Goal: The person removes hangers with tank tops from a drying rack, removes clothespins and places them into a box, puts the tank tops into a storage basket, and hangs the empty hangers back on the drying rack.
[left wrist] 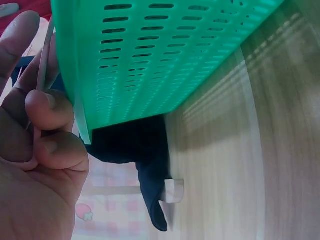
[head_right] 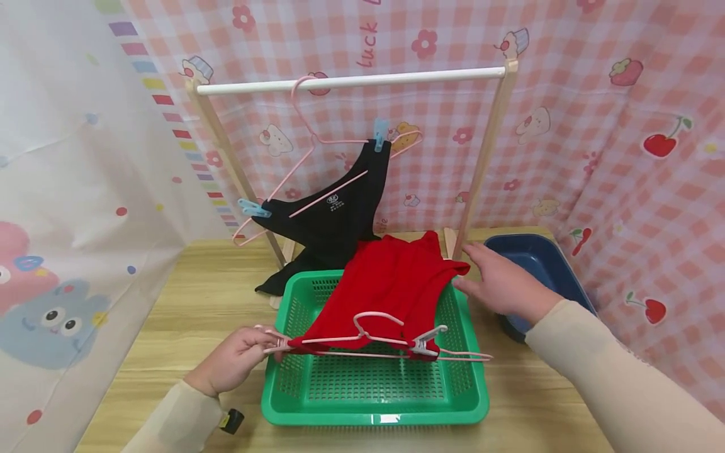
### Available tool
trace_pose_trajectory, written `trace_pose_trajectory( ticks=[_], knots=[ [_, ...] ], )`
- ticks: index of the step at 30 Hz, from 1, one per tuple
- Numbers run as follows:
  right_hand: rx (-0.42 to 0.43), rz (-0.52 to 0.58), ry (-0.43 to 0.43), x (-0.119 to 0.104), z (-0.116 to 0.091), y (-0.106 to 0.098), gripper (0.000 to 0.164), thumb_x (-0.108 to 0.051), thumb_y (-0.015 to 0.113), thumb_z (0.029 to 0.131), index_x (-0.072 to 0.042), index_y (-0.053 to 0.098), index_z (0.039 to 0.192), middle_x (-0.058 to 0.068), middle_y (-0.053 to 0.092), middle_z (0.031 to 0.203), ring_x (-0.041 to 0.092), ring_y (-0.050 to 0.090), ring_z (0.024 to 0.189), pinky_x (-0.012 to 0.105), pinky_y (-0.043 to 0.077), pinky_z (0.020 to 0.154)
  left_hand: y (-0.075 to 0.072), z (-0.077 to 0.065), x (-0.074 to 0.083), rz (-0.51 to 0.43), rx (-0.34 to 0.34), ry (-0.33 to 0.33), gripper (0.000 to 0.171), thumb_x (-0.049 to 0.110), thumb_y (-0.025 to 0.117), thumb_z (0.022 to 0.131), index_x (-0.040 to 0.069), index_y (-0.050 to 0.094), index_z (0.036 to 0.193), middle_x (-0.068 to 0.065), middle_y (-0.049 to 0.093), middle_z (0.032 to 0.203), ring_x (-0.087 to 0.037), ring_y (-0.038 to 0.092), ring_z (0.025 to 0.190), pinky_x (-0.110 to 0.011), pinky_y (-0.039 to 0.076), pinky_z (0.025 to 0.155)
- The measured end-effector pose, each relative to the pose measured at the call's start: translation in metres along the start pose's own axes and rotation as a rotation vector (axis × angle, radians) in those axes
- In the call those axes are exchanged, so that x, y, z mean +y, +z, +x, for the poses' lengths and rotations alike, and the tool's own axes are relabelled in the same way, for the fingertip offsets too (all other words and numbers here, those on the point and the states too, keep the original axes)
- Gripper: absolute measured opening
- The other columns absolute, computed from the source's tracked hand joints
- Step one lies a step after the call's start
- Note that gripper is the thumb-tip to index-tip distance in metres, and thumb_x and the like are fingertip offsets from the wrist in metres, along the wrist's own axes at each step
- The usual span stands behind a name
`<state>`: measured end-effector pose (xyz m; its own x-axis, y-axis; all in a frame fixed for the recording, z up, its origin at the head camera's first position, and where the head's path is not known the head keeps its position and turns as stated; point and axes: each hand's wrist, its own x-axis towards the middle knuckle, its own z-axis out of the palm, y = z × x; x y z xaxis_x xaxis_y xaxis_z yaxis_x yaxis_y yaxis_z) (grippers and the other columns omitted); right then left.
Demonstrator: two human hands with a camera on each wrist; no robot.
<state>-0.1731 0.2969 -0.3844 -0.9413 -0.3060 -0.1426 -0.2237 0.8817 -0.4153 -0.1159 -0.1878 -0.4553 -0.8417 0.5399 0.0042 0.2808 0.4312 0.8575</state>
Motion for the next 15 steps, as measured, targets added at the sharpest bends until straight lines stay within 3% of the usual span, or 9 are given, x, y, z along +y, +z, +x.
trace_pose_trajectory(
  ticks=[6, 9, 15],
  knots=[
    [-0.119, -0.065, -0.036, -0.006, 0.047, 0.012, 0.100, -0.043, 0.082, 0.091, -0.003, 0.028, 0.164, 0.033, 0.034, 0.164, 0.054, 0.035, 0.149, 0.066, 0.042, 0.114, 0.002, -0.004, -0.003, -0.023, 0.022, -0.006, 0.036, 0.003, 0.048, 0.104, 0.007, 0.076, 0.082, -0.002, 0.079, 0.110, -0.011, 0.065, 0.108, -0.031, 0.054, 0.090],
    [-0.162, -0.100, -0.050, -0.007, 0.064, 0.017, 0.103, -0.039, 0.086, 0.087, -0.006, 0.029, 0.165, 0.032, 0.040, 0.161, 0.052, 0.041, 0.146, 0.063, 0.045, 0.113, 0.004, -0.004, -0.004, -0.020, 0.033, 0.007, 0.035, 0.002, 0.048, 0.103, 0.007, 0.077, 0.083, -0.003, 0.079, 0.111, -0.009, 0.065, 0.108, -0.030, 0.054, 0.090],
    [-0.255, -0.134, -0.041, -0.017, 0.087, 0.024, 0.104, -0.029, 0.090, 0.084, -0.013, 0.029, 0.166, 0.021, 0.063, 0.139, 0.035, 0.064, 0.116, 0.046, 0.060, 0.094, 0.005, -0.004, -0.002, 0.008, 0.043, 0.005, 0.036, 0.007, 0.049, 0.105, 0.009, 0.077, 0.084, 0.000, 0.079, 0.113, -0.009, 0.064, 0.110, -0.031, 0.054, 0.094]
  ],
)
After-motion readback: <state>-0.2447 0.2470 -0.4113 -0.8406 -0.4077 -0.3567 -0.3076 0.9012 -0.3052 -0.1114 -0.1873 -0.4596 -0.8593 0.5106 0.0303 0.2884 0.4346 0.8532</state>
